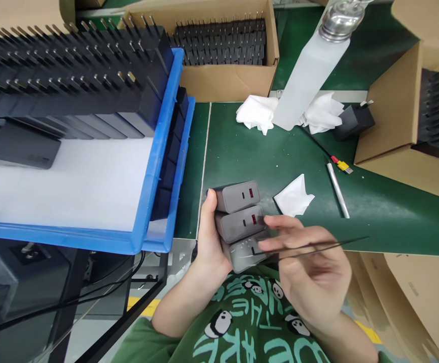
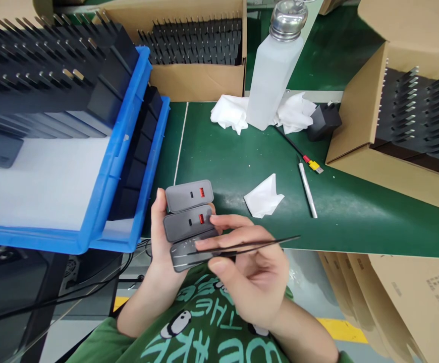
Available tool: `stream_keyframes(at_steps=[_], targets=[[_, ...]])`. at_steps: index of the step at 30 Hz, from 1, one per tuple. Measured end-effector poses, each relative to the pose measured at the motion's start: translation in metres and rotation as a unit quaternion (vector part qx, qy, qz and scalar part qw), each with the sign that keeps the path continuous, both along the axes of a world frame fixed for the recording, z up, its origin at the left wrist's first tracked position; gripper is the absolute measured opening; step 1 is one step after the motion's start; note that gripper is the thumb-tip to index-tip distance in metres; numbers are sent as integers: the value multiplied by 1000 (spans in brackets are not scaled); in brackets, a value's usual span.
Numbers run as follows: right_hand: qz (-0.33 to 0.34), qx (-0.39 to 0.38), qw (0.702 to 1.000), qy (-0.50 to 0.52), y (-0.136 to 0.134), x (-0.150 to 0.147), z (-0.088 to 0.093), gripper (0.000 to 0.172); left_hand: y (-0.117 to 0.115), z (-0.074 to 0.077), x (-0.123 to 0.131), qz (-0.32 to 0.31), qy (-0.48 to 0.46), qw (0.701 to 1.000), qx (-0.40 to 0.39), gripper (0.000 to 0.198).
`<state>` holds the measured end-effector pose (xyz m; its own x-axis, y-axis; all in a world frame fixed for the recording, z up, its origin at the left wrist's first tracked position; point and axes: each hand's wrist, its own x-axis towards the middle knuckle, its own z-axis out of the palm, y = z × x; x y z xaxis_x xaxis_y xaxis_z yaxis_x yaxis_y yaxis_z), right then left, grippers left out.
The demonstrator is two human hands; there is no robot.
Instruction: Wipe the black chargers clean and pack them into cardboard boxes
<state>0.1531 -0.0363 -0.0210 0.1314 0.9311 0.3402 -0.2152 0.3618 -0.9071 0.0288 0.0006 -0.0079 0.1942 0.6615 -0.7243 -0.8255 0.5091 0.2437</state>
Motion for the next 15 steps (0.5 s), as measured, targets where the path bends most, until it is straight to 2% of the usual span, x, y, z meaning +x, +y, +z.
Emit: stream_keyframes(at_steps=[5,10,13,15], targets=[[-91,29,995,-33,-6,13,-11,26,0,-5,-2,-4,24,999,45,55],[-77,29,996,-25,-6,12,-20,24,-1,-8,-2,-30,17,996,77,58],[-101,31,994,-1,-6,14,-19,16,-2,-11,-4,-31,-1,994,102,57],[-93,9,995,-26,-8,21,-14,13,-3,-12,-5,-36,-15,993,113,56]])
